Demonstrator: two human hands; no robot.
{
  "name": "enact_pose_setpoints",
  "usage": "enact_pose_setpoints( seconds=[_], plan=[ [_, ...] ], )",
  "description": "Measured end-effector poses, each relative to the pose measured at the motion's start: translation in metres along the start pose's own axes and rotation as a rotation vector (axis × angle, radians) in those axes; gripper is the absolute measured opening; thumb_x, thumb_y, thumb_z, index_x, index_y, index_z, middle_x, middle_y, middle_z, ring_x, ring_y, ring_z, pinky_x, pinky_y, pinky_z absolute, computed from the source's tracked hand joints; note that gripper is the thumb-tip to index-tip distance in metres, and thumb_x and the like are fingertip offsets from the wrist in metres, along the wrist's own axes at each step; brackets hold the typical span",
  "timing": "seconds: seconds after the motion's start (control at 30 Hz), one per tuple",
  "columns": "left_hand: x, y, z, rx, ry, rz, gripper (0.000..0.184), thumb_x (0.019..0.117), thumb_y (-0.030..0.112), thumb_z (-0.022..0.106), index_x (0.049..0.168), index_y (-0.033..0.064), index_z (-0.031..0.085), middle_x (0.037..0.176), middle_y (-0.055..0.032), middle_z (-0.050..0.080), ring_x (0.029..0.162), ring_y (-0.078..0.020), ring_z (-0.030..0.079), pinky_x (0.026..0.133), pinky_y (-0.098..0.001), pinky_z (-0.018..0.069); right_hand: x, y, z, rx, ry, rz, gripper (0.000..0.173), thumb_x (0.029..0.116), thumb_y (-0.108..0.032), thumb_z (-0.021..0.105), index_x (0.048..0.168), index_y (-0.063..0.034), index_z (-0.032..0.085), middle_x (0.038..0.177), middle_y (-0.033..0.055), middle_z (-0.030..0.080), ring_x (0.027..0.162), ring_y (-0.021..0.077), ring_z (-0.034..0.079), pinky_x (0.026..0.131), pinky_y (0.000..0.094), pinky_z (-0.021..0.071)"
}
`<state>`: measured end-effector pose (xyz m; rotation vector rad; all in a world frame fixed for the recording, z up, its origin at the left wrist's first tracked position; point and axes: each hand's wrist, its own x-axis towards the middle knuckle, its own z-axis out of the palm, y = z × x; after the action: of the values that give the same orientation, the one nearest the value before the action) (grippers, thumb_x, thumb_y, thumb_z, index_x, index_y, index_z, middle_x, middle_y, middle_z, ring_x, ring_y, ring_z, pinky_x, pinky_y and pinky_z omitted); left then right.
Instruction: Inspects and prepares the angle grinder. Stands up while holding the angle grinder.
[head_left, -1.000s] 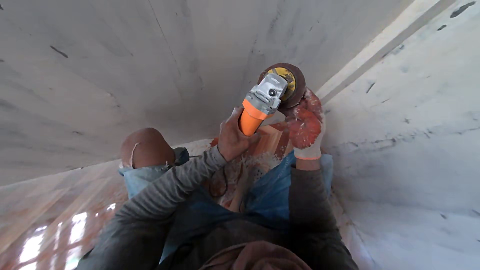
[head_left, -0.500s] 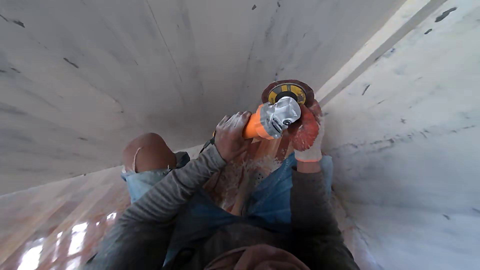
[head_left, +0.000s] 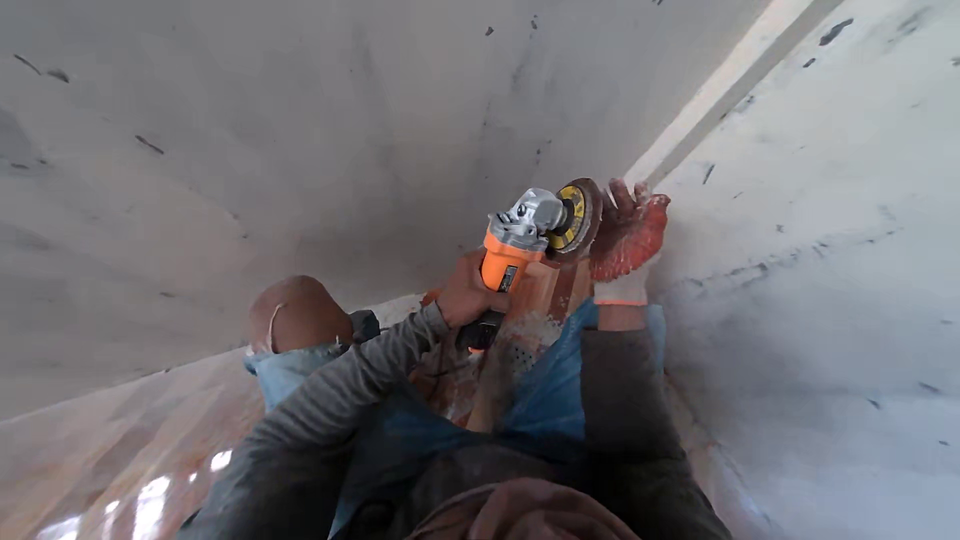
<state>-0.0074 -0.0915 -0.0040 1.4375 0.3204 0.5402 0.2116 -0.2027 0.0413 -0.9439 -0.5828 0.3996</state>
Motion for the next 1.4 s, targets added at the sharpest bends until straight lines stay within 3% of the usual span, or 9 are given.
enact_pose_setpoints(
  seconds=[0.17,0.27,0.4,0.7,0.87,1.03,1.17,1.3,1.4],
  plan=[
    [0.005,-0.022,0.005,-0.655,-0.357,-0.010,0.041,0.0837,0.025,0.079,0.117,0.0060,0.064,0.095,-0.0108,0.073,0.080,-0.0209,0.073,0.072,-0.0391,0.0632,-0.016,-0.007,-0.011,-0.148,-0.025,-0.164,0.049,0.1104,-0.038,0.041,0.157,-0.0259,0.032,0.146,-0.0031,0.058,0.125,0.0187,0.063,0.104,0.0387,0.0543],
    [0.010,-0.028,0.007,-0.993,-0.648,-0.080,0.041,0.0901,0.036,0.072,0.117,0.0049,0.069,0.091,-0.0102,0.072,0.075,-0.0213,0.072,0.065,-0.0377,0.0616,-0.008,0.003,-0.017,-0.127,0.037,-0.011,0.047,0.1093,-0.046,0.040,0.153,-0.0268,0.040,0.139,-0.0026,0.062,0.119,0.0182,0.066,0.098,0.0382,0.0567],
    [0.017,-0.051,-0.002,-1.152,-0.712,-0.118,0.053,0.0870,0.043,0.072,0.116,-0.0011,0.067,0.085,-0.0162,0.071,0.066,-0.0277,0.071,0.055,-0.0415,0.0599,0.025,0.016,-0.017,0.009,0.129,0.134,0.055,0.1075,-0.053,0.036,0.141,-0.0102,0.045,0.122,0.0082,0.069,0.104,0.0224,0.071,0.086,0.0419,0.0609],
    [0.017,-0.044,-0.004,-1.148,-0.836,-0.189,0.063,0.0856,0.047,0.071,0.122,-0.0023,0.061,0.081,-0.0150,0.069,0.059,-0.0283,0.070,0.050,-0.0392,0.0598,0.018,0.024,-0.013,-0.068,0.149,0.308,0.042,0.1079,-0.044,0.047,0.135,-0.0129,0.054,0.111,0.0054,0.073,0.092,0.0172,0.074,0.077,0.0329,0.0629],
    [0.021,-0.048,-0.017,-0.879,-0.716,-0.128,0.050,0.0890,0.034,0.075,0.128,0.0044,0.066,0.106,-0.0125,0.073,0.085,-0.0226,0.073,0.074,-0.0382,0.0626,-0.002,0.024,-0.009,-0.353,0.082,0.307,0.048,0.1032,-0.052,0.054,0.141,-0.0223,0.053,0.119,0.0005,0.072,0.097,0.0144,0.072,0.082,0.0311,0.0606],
    [0.028,-0.057,-0.015,-0.101,-0.103,-0.101,0.071,0.0621,0.008,0.092,0.124,-0.0003,0.059,0.108,-0.0072,0.074,0.101,-0.0171,0.072,0.093,-0.0385,0.0616,0.040,0.058,-0.036,-0.406,0.147,0.336,0.041,0.1081,-0.030,0.047,0.141,-0.0060,0.050,0.116,0.0096,0.070,0.095,0.0195,0.072,0.080,0.0366,0.0627],
    [0.049,-0.081,-0.025,0.286,-0.090,-0.020,0.057,0.0700,0.012,0.091,0.119,-0.0005,0.065,0.109,-0.0052,0.074,0.104,-0.0115,0.071,0.095,-0.0365,0.0617,0.060,0.065,-0.046,-0.524,0.285,0.436,0.046,0.1058,-0.040,0.054,0.137,-0.0059,0.053,0.110,0.0074,0.071,0.091,0.0178,0.073,0.077,0.0348,0.0635],
    [0.071,-0.100,-0.032,0.465,-0.067,-0.159,0.053,0.0692,0.016,0.091,0.115,0.0010,0.067,0.103,-0.0056,0.075,0.097,-0.0111,0.073,0.089,-0.0368,0.0631,0.078,0.076,-0.072,-1.073,0.250,0.440,0.046,0.1022,-0.040,0.058,0.137,-0.0096,0.060,0.124,0.0074,0.068,0.109,0.0102,0.066,0.096,0.0322,0.0556],
    [0.090,-0.100,-0.033,0.559,-0.037,-0.252,0.062,0.0664,0.022,0.094,0.119,0.0032,0.066,0.105,-0.0055,0.075,0.098,-0.0119,0.073,0.089,-0.0379,0.0637,0.092,0.082,-0.087,-0.999,0.266,0.586,0.043,0.1039,-0.039,0.056,0.135,-0.0104,0.060,0.123,0.0065,0.068,0.107,0.0113,0.068,0.093,0.0328,0.0587]
  ],
)
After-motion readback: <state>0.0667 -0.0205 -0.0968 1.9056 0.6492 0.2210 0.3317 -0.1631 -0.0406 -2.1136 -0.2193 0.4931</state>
